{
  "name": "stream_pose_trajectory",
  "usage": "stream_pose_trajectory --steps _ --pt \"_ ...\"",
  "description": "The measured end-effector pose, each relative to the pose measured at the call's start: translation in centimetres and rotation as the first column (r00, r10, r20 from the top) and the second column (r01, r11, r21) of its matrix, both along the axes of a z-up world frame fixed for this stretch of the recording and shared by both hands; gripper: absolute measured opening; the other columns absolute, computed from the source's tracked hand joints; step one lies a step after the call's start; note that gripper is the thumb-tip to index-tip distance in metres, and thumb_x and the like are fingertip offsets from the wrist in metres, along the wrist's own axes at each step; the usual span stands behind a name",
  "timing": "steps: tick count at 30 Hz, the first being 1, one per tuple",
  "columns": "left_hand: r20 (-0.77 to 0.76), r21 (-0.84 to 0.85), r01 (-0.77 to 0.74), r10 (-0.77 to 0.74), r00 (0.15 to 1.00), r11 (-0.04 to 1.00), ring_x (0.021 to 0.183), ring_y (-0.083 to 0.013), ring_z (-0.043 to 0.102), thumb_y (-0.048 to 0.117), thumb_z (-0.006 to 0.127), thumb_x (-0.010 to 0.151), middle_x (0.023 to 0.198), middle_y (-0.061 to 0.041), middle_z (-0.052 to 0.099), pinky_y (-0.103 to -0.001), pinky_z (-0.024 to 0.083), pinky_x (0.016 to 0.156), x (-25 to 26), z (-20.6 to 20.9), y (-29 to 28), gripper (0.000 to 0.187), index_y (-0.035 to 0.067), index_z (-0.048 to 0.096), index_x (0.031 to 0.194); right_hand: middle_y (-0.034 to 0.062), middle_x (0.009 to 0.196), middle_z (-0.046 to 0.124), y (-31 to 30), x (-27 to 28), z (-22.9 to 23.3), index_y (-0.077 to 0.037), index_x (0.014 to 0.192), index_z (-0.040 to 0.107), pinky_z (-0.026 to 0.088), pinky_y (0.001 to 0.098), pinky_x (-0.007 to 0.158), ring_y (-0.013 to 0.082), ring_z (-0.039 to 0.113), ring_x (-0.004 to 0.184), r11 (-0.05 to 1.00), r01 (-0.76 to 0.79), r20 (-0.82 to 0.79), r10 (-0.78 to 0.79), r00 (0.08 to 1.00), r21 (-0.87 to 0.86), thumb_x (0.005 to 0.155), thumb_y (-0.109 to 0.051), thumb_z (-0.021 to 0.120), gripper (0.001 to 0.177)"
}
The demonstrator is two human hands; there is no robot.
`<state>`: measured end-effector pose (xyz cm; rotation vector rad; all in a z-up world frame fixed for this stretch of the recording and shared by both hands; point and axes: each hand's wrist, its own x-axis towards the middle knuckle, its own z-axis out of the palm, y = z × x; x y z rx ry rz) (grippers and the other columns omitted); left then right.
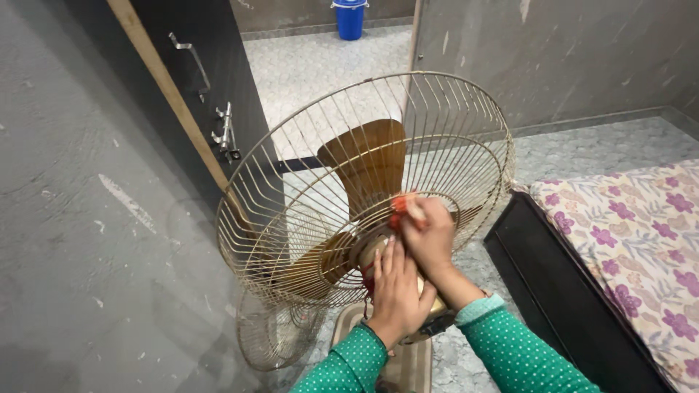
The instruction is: The person wipes the blades and wire cage of a standing electric fan using an orange cloth. They rotate the fan head to access different sections and continue wiping the motor housing and cage throughout the clip.
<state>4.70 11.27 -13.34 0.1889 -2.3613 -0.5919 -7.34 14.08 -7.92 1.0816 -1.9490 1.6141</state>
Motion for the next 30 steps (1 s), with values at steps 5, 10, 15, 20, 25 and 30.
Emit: stream_pose_trajectory --steps 5,10,15,20,25,30 --pt "0.02 0.046 -0.094 0.093 0.995 0.994 0.151 -0.0581 0.009 0.034 0.066 0.084 0.158 -0.044 0.016 -0.065 0.005 0.122 0.8 0.0 0.4 0.083 -0.015 0.038 0.146 0.0128 0.094 0.067 -0.4 1.0 0.0 -0.007 0.102 0.07 0.054 0.0408 0.075 0.0348 0.067 0.087 0.979 -0.018 -0.239 0.068 0.969 0.204 0.077 -0.012 0.079 0.027" --pt "0.089 0.095 -0.182 0.174 0.981 0.979 0.15 -0.0563 0.003 0.042 0.067 0.087 0.16 -0.045 0.006 -0.066 0.0 0.116 0.8 0.3 -0.4 0.098 -0.016 0.023 0.152 0.0121 0.097 0.068 -0.2 0.3 -0.3 -0.008 0.103 0.07 0.054 0.0415 0.078 0.0328 0.069 0.088 0.96 0.277 0.024 -0.278 0.96 0.04 0.082 -0.01 0.078 0.023" --pt "0.158 0.073 -0.251 0.238 0.958 0.965 0.151 -0.0533 0.007 0.049 0.064 0.088 0.159 -0.04 0.011 -0.067 0.0 0.117 0.7 0.2 -2.0 0.096 -0.01 0.026 0.153 0.014 0.103 0.067 -0.3 0.6 -0.5 -0.006 0.108 0.068 0.055 0.0418 0.082 0.0358 0.066 0.094 0.993 0.105 -0.249 -0.087 0.965 0.057 0.079 -0.008 0.074 0.029" --pt "0.335 -0.023 -0.254 0.247 0.909 0.967 0.146 -0.0514 0.019 0.052 0.063 0.083 0.153 -0.037 0.025 -0.067 0.003 0.118 1.3 0.4 -3.3 0.092 -0.01 0.036 0.146 0.0119 0.092 0.067 -1.1 1.9 -0.5 -0.01 0.104 0.072 0.053 0.0439 0.074 0.0352 0.066 0.087 0.96 0.002 -0.328 0.094 0.94 0.281 0.077 -0.013 0.076 0.028" --pt "0.086 0.017 -0.247 0.245 0.966 0.969 0.138 -0.0508 0.034 0.044 0.064 0.091 0.148 -0.035 0.036 -0.064 0.017 0.118 1.8 0.7 -3.5 0.076 -0.009 0.046 0.143 0.0138 0.095 0.067 -0.1 0.3 -0.6 -0.008 0.103 0.072 0.052 0.0461 0.075 0.0366 0.065 0.088 0.923 0.37 -0.121 -0.357 0.926 0.104 0.081 -0.014 0.076 0.023" --pt "-0.102 -0.042 -0.296 0.291 0.951 0.954 0.139 -0.0482 0.038 0.029 0.062 0.09 0.15 -0.033 0.039 -0.059 0.027 0.118 2.4 0.9 -3.6 0.067 -0.009 0.046 0.143 0.0127 0.099 0.068 -0.4 0.7 -0.6 -0.008 0.103 0.068 0.055 0.0429 0.081 0.0341 0.066 0.092 0.989 0.134 -0.207 -0.119 0.971 0.062 0.08 -0.009 0.071 0.023"
